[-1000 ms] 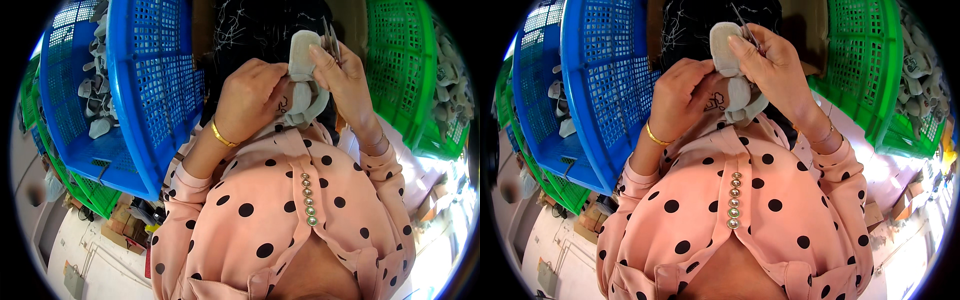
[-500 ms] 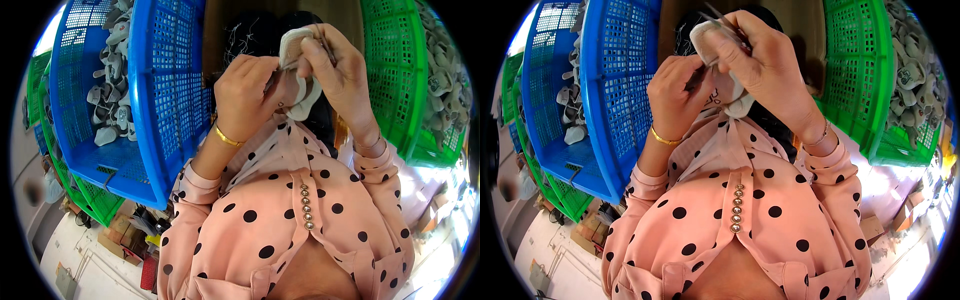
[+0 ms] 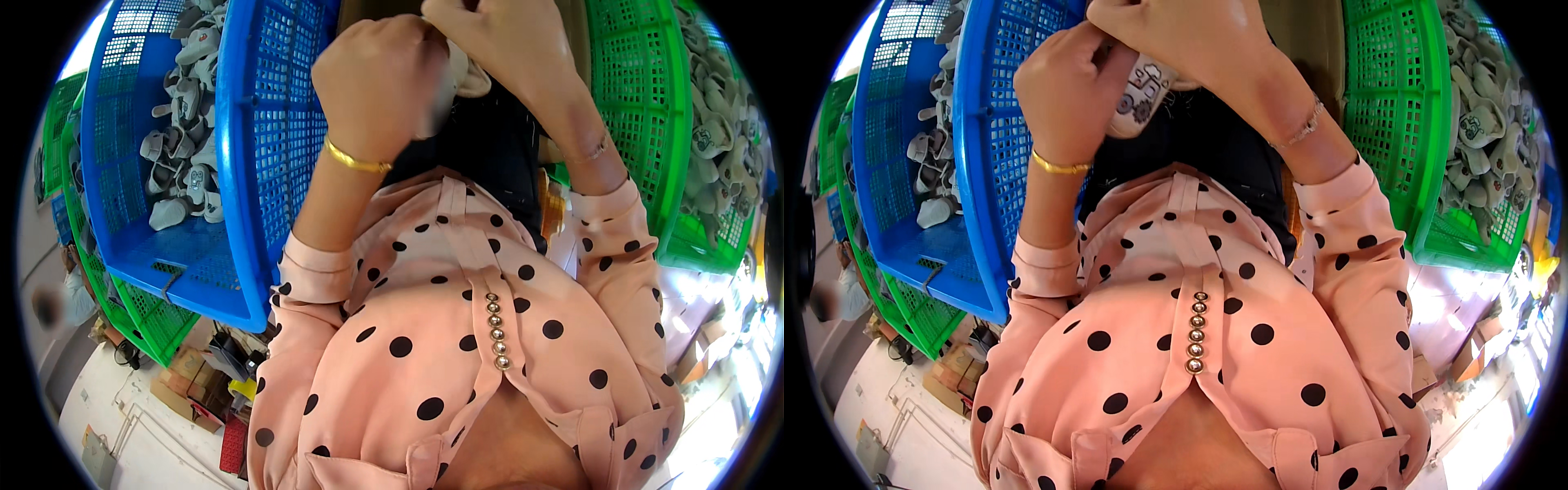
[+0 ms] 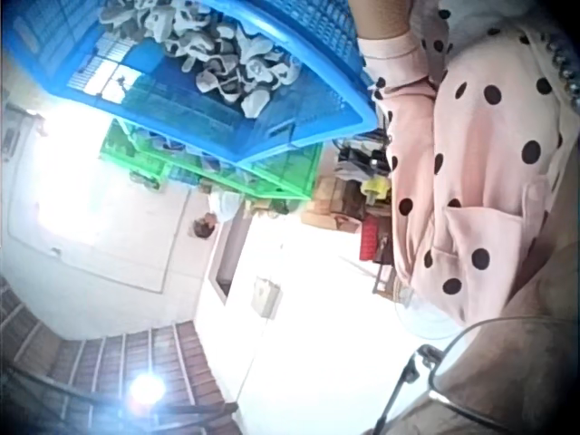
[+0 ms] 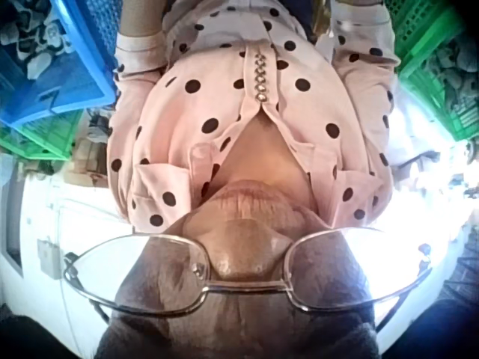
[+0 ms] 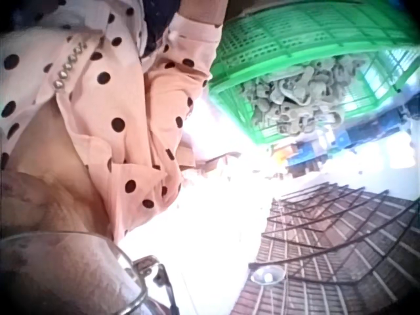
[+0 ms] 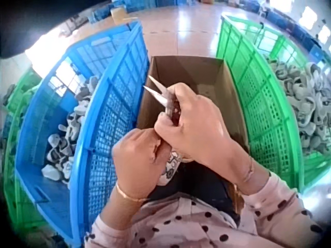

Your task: The person sits on the floor and uses scissors to trim excess fabric and threads from the edges of light-colored slippers. They pick up slippers from a blue basket, cut the material, and place the finished items into a green basket.

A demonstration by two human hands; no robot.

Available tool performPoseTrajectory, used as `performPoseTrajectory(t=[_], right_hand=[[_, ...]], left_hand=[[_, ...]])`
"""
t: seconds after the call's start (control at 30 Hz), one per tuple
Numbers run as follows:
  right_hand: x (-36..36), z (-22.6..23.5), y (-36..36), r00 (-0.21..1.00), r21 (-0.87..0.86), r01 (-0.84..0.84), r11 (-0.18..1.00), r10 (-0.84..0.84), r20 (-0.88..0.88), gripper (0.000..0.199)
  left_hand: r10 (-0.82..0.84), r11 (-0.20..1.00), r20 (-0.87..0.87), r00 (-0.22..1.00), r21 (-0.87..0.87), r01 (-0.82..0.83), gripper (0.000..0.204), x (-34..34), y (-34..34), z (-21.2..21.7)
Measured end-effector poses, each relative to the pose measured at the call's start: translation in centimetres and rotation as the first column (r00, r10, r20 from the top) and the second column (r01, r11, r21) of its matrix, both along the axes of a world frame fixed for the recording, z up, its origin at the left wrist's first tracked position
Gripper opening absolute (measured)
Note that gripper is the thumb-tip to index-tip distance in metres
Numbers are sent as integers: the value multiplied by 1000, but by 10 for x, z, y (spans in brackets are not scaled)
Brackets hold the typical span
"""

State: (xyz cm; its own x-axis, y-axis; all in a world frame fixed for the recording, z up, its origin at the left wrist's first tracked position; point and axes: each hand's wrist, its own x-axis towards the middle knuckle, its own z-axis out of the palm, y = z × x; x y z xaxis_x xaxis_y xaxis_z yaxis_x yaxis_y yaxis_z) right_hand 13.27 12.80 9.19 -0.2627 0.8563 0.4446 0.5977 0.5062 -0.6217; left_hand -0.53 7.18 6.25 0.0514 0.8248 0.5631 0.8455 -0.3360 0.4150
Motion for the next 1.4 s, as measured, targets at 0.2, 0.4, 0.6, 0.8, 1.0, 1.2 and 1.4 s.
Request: performPoseTrajectory(t=[0.2,0.4,0.6,0.8,1.0,1.2,1.4], right_hand=[[50,-1,-16,757,14,-607,795,584,-292,29],[67,-1,-50,867,-365,-483,796,376,-328,28],[79,-72,-87,915,-612,-389,688,215,-340,28],[78,-72,-98,943,-629,-298,718,120,-311,28],[100,-57,-98,926,-265,-127,956,210,313,38],[102,-60,-98,799,-31,-168,985,154,582,43],[92,-49,-87,729,78,-246,966,132,672,41]], left_hand=[[-212,976,254,944,9,217,37,5,-35,-2],[-210,821,561,800,-343,456,18,15,-65,-5],[226,495,783,579,-604,625,19,21,-104,-29],[476,432,818,323,-537,724,22,22,-97,-32],[527,415,762,377,-618,668,18,14,-92,-44],[580,411,737,347,-632,657,16,15,-85,-38],[583,372,725,367,-639,673,17,9,-83,-43]])
